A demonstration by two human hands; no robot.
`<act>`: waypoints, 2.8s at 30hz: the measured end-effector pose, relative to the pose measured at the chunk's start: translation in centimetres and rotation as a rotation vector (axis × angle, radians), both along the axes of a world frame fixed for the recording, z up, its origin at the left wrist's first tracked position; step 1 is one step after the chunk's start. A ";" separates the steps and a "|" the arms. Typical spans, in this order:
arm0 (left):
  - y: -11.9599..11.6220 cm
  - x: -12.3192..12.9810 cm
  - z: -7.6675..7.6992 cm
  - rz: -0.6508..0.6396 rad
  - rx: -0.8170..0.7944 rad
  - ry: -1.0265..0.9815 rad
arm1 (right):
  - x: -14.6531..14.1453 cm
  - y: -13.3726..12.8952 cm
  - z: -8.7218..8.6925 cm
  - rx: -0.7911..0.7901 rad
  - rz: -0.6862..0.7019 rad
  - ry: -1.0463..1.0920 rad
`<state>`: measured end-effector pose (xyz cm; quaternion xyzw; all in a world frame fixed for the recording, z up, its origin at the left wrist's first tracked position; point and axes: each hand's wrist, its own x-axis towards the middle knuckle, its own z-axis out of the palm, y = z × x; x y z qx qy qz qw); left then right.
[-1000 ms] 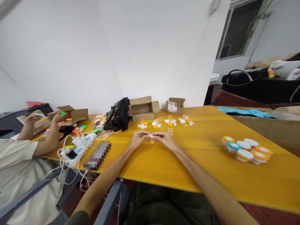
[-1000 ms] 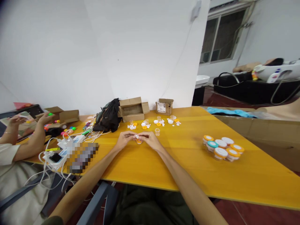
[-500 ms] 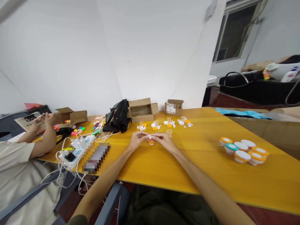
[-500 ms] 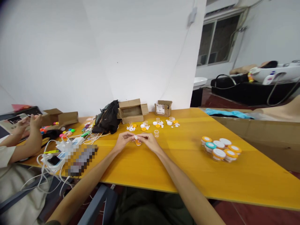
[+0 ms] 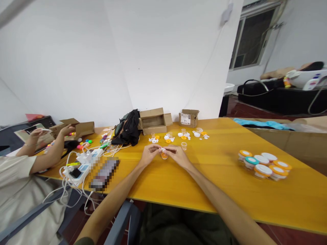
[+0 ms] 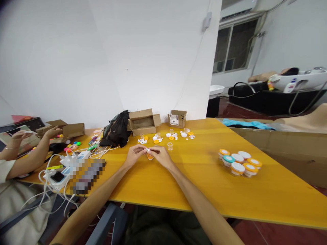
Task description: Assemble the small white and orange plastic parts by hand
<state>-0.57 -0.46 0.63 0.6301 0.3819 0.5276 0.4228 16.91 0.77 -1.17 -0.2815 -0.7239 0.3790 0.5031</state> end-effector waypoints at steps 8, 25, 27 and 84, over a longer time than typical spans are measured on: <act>-0.2 0.0 0.1 0.006 0.021 0.033 | -0.1 -0.1 0.0 0.022 -0.034 -0.009; -0.4 0.3 0.1 0.007 0.057 0.054 | -0.1 -0.3 0.0 0.013 -0.055 -0.004; -0.5 0.3 0.1 0.010 0.065 0.059 | -0.1 -0.4 0.0 0.016 -0.051 -0.001; 0.8 -1.0 -1.0 0.027 0.206 0.508 | 0.7 1.0 -0.7 -0.133 -0.143 0.135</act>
